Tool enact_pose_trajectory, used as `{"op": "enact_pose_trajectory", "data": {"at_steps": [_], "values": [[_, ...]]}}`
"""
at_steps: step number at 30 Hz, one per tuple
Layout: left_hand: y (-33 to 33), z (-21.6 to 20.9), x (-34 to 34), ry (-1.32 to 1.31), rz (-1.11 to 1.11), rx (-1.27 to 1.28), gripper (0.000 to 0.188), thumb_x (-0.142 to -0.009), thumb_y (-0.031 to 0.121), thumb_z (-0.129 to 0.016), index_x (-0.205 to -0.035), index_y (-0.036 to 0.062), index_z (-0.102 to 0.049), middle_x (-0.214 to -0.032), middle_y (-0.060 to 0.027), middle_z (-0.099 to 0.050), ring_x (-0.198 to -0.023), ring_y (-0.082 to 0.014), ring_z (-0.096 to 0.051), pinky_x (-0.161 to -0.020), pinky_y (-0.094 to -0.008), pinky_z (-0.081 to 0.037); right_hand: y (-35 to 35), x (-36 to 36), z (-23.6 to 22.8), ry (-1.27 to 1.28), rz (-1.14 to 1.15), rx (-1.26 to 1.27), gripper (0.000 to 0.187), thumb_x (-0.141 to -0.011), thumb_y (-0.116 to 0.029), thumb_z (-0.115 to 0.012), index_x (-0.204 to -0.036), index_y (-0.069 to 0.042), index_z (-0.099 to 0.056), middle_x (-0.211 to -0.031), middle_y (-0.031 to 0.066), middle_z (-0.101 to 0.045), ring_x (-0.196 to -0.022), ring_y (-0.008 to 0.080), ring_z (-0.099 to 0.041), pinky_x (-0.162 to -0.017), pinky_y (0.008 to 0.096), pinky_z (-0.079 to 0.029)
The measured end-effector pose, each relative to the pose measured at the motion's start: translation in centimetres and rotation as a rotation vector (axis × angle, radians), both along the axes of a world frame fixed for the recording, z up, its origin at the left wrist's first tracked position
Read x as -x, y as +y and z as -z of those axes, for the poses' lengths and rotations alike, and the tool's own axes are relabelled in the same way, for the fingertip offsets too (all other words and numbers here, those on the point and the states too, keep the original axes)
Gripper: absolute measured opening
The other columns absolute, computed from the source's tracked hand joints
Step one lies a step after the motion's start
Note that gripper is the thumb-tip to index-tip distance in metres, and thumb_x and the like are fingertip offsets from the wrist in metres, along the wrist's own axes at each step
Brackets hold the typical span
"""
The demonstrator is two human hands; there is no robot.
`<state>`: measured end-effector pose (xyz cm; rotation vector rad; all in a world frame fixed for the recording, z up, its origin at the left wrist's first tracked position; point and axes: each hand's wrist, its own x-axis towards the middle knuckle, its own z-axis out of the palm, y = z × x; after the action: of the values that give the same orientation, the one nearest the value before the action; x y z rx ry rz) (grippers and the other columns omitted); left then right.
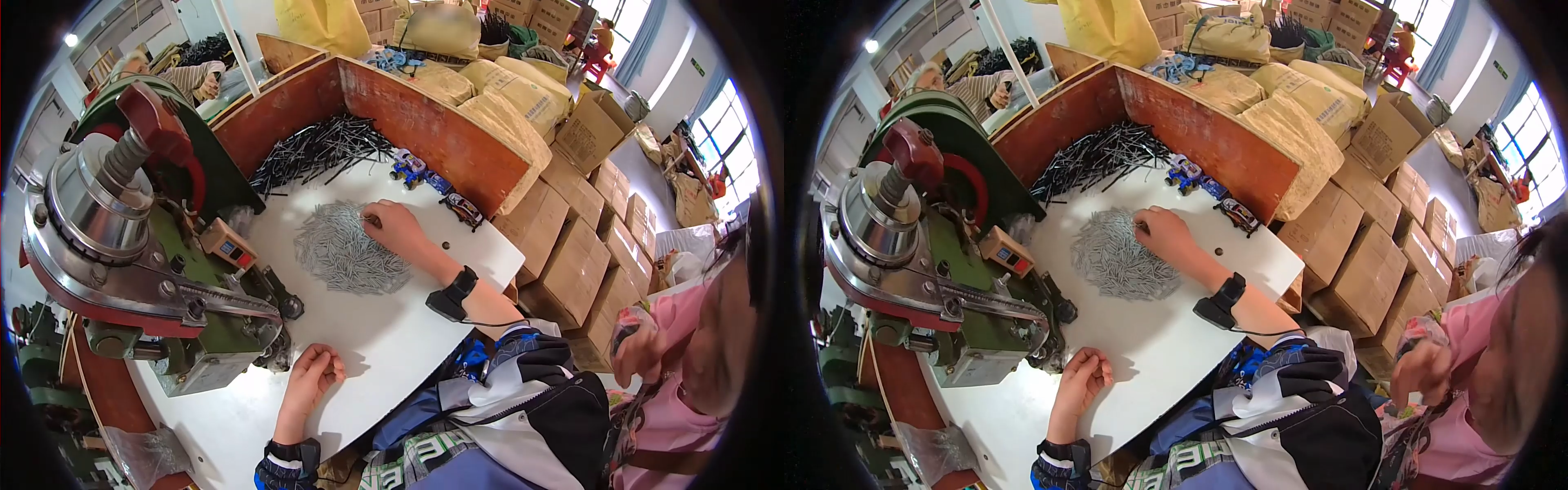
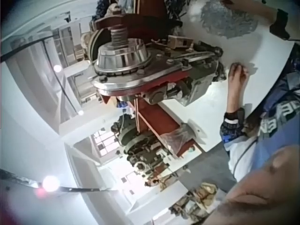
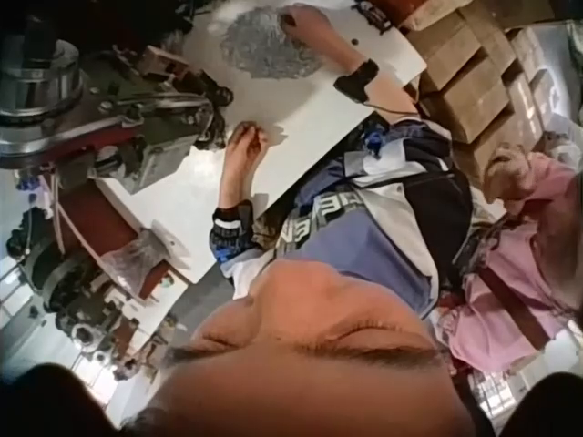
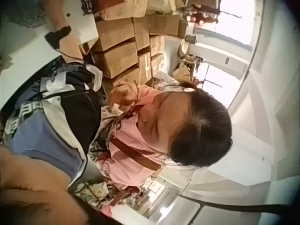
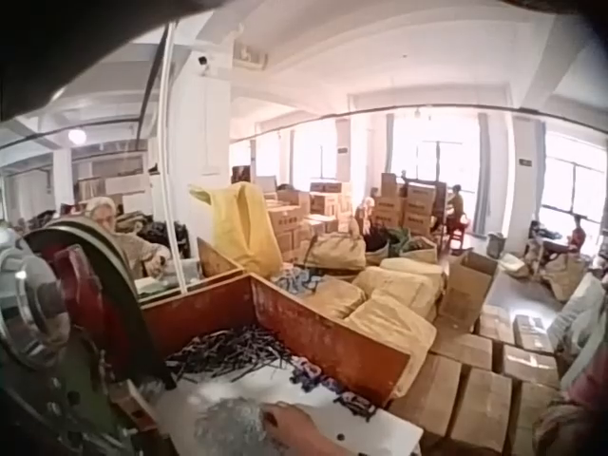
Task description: The person picks up a small metal pin from a pile, inserts it into the slot of a green machine, and presses a foot pedal to process it. They repeat this cycle multiple times, handling one pin at a time.
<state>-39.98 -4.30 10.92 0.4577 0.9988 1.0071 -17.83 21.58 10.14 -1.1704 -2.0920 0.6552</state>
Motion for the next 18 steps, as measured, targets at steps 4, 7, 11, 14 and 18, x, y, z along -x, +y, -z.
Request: {"op": "enact_pose_trajectory", "data": {"at_steps": [4,7,11,14,18], "values": [[-0.09,0.27,0.41,-0.014,0.025,-0.024,0.014,-0.099,0.012,-0.044,-0.104,0.0011,-0.050,-0.087,-0.0085,-0.060,-0.076,-0.0179,-0.061,-0.073,-0.0296,-0.051,-0.10,0.12,-0.15,0.019,0.020,0.014,0.019,-0.084,-0.021,-0.065,-0.094,-0.005,-0.066,-0.087,0.0135,-0.064,-0.081,0.0322,-0.062,-0.073,0.0410,-0.050],[-0.14,0.21,0.29,-0.025,0.023,-0.029,0.013,-0.100,0.011,-0.043,-0.103,0.0011,-0.050,-0.086,-0.0085,-0.060,-0.075,-0.0178,-0.060,-0.072,-0.0295,-0.050,-0.15,0.31,-0.15,0.020,0.012,-0.004,0.019,-0.083,-0.022,-0.065,-0.091,-0.004,-0.066,-0.086,0.0137,-0.064,-0.080,0.0323,-0.062,-0.073,0.0410,-0.050],[-0.19,-0.15,-0.09,0.015,0.000,-0.008,0.012,-0.099,0.011,-0.042,-0.101,0.0022,-0.050,-0.083,-0.0079,-0.060,-0.071,-0.0174,-0.059,-0.068,-0.0278,-0.049,-0.33,0.18,-0.56,-0.027,0.028,-0.005,0.021,-0.083,-0.024,-0.065,-0.088,-0.004,-0.066,-0.085,0.0138,-0.064,-0.080,0.0324,-0.062,-0.072,0.0410,-0.050],[-0.15,-0.08,-0.07,0.013,0.002,-0.020,0.012,-0.099,0.011,-0.042,-0.101,0.0026,-0.050,-0.082,-0.0077,-0.059,-0.070,-0.0171,-0.059,-0.068,-0.0273,-0.049,-0.33,0.17,-0.72,-0.026,0.036,-0.009,0.022,-0.083,-0.026,-0.065,-0.087,-0.004,-0.065,-0.085,0.0139,-0.064,-0.079,0.0326,-0.062,-0.072,0.0411,-0.049],[-0.08,-0.26,-0.23,0.016,-0.001,-0.013,0.012,-0.099,0.012,-0.042,-0.101,0.0026,-0.050,-0.082,-0.0076,-0.059,-0.070,-0.0170,-0.058,-0.068,-0.0269,-0.049,-0.13,0.14,-0.34,-0.014,0.048,-0.065,0.024,-0.083,-0.027,-0.066,-0.082,-0.003,-0.063,-0.079,0.0133,-0.062,-0.074,0.0310,-0.060,-0.067,0.0398,-0.048]]}}
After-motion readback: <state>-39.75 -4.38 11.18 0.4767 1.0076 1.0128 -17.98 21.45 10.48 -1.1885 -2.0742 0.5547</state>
